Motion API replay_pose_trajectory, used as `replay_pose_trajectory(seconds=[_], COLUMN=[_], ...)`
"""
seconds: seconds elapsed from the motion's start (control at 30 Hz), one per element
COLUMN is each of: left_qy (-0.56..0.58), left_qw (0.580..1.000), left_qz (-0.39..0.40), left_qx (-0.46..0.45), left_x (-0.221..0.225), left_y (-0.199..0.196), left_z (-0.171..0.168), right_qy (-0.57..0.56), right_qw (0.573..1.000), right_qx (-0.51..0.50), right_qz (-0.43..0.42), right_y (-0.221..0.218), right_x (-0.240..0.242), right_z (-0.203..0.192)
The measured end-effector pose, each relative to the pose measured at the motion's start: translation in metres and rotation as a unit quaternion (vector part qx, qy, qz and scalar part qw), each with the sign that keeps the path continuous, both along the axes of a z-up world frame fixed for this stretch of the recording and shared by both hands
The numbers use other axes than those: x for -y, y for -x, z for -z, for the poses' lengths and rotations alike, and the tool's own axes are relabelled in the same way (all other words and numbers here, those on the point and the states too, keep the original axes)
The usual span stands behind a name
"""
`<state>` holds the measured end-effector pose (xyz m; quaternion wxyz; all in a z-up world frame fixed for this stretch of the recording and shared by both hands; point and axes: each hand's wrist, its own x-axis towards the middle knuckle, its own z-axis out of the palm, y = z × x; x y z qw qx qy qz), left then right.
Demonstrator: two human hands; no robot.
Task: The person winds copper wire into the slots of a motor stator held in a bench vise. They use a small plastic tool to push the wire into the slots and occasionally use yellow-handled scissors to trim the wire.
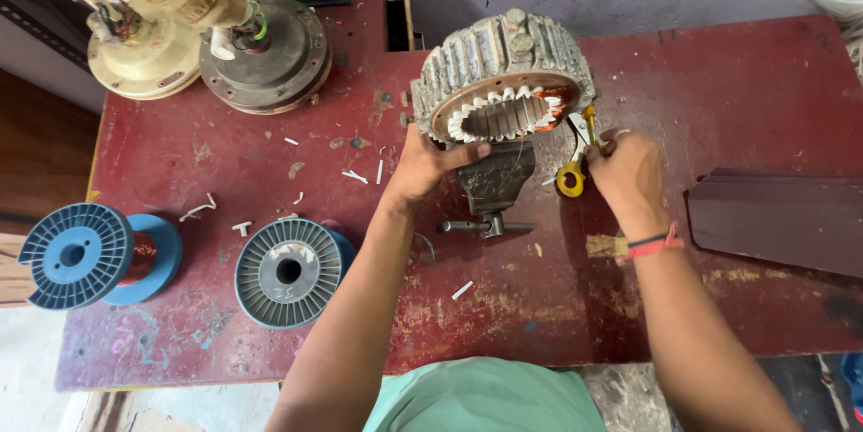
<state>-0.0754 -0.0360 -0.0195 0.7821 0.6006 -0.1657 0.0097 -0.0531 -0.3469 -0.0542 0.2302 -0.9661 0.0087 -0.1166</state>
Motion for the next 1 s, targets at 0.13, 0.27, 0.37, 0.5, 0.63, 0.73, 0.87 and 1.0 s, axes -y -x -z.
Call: replay_pose_trajectory(seconds=[0.13,0.27,0.37,0.5,0.63,0.73,0.87,1.0], left_qy=[0.02,0.014,0.02,0.066,0.124,0.106,0.06,0.052], left_qw=[0.999,1.0,0.999,0.997,0.989,0.992,0.997,0.997], left_qz=[0.025,0.026,0.034,0.041,0.053,0.04,0.03,0.039], left_qx=[-0.005,0.002,0.005,-0.031,-0.065,-0.052,-0.037,-0.049], left_x=[-0.002,-0.003,-0.004,-0.005,-0.004,-0.005,-0.007,-0.007], left_y=[0.001,0.001,0.001,-0.003,-0.006,-0.006,-0.005,-0.004], left_z=[-0.001,-0.001,0.004,0.016,0.024,0.025,0.022,0.021], right_qy=[0.028,0.011,-0.014,-0.117,-0.33,-0.532,-0.564,-0.489], right_qw=[0.999,0.997,0.996,0.982,0.934,0.847,0.805,0.823], right_qx=[-0.025,-0.076,-0.087,-0.135,-0.11,0.003,0.13,0.183], right_qz=[0.003,0.016,0.031,0.069,0.078,-0.014,-0.128,-0.222], right_y=[-0.023,-0.032,-0.029,-0.034,-0.027,0.012,0.088,0.113], right_x=[0.002,0.004,0.005,0.012,0.009,0.006,-0.026,-0.078], right_z=[0.003,0.0,0.002,0.003,-0.001,-0.026,-0.063,-0.079])
